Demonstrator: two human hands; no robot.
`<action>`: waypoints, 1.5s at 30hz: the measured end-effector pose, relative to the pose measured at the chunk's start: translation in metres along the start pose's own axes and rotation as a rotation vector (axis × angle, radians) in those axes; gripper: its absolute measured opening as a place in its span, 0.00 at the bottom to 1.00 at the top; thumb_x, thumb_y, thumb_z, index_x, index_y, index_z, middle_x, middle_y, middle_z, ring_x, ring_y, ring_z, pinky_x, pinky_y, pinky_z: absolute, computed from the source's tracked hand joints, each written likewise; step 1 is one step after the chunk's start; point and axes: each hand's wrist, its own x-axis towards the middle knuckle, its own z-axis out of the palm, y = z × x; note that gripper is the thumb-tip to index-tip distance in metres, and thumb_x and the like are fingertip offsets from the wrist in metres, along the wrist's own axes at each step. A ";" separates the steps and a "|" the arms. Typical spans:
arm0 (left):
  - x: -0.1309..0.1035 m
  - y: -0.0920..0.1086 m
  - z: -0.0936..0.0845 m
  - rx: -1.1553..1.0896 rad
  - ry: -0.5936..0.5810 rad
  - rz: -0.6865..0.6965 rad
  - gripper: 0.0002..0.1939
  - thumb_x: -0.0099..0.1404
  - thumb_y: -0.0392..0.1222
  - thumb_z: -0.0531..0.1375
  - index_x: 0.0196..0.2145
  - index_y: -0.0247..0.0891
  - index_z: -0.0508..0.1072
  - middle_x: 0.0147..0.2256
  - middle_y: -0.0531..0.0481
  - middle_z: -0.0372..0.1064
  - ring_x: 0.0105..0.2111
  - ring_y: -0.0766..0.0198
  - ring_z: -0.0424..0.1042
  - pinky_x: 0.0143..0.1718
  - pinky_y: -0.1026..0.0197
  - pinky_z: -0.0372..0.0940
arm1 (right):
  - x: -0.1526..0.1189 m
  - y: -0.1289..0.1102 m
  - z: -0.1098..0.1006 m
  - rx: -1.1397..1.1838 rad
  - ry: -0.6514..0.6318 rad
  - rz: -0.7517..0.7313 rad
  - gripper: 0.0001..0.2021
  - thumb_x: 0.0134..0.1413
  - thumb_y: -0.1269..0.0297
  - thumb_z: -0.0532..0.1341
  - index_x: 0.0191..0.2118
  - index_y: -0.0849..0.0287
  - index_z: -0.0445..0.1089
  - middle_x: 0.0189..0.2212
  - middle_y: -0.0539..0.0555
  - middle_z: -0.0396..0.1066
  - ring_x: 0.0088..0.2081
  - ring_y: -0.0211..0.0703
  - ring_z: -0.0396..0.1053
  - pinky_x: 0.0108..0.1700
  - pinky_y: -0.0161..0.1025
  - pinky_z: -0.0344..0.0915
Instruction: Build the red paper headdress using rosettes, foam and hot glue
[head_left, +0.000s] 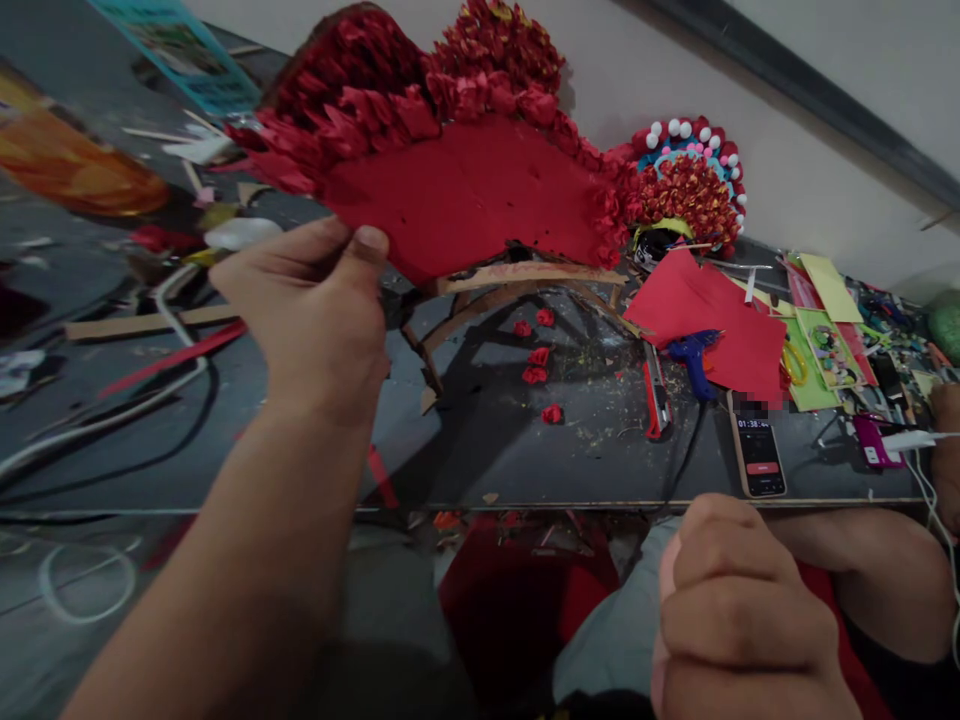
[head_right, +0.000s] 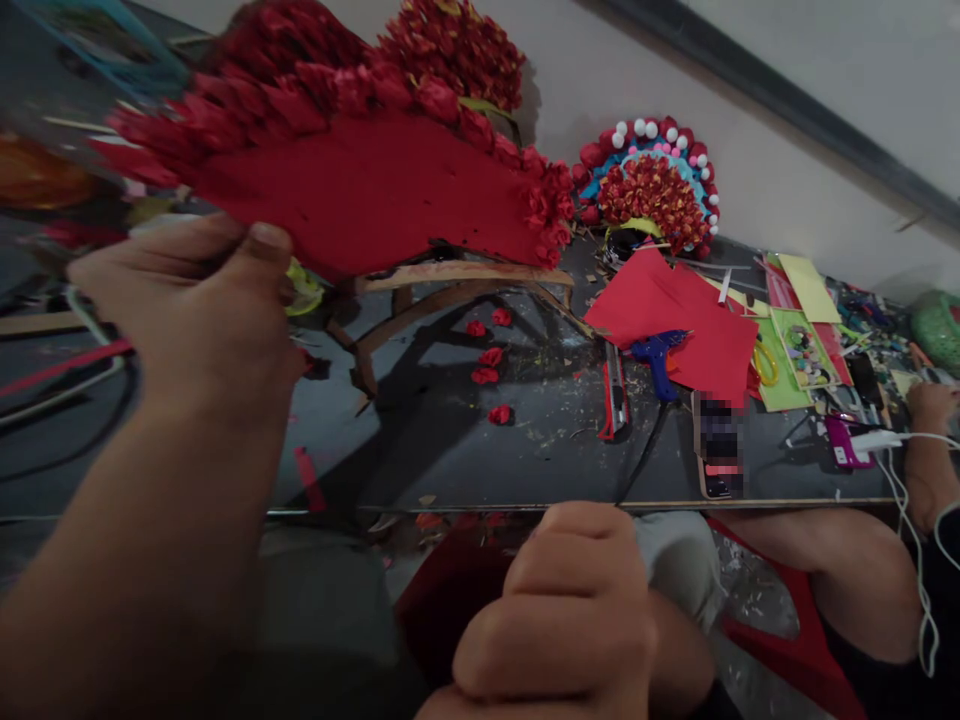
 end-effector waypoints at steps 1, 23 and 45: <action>0.000 -0.001 0.000 0.001 0.010 0.003 0.05 0.48 0.28 0.59 0.18 0.28 0.66 0.16 0.62 0.51 0.17 0.81 0.48 0.21 0.73 0.47 | -0.001 -0.001 -0.001 0.013 0.003 0.028 0.26 0.62 0.72 0.47 0.11 0.60 0.49 0.09 0.44 0.49 0.15 0.29 0.45 0.22 0.36 0.50; 0.002 -0.003 0.000 0.059 0.216 -0.116 0.10 0.41 0.36 0.66 0.22 0.29 0.71 0.19 0.58 0.61 0.21 0.77 0.55 0.25 0.66 0.50 | -0.003 0.234 -0.032 -0.763 -0.191 0.722 0.15 0.58 0.65 0.51 0.43 0.61 0.73 0.40 0.61 0.71 0.42 0.49 0.67 0.45 0.42 0.61; -0.002 0.010 -0.007 0.217 0.010 -0.144 0.09 0.61 0.35 0.63 0.28 0.28 0.68 0.23 0.58 0.62 0.36 0.65 0.73 0.22 0.71 0.47 | 0.013 0.219 -0.036 -0.263 0.141 0.714 0.13 0.51 0.59 0.60 0.38 0.61 0.75 0.33 0.57 0.77 0.34 0.43 0.72 0.41 0.41 0.66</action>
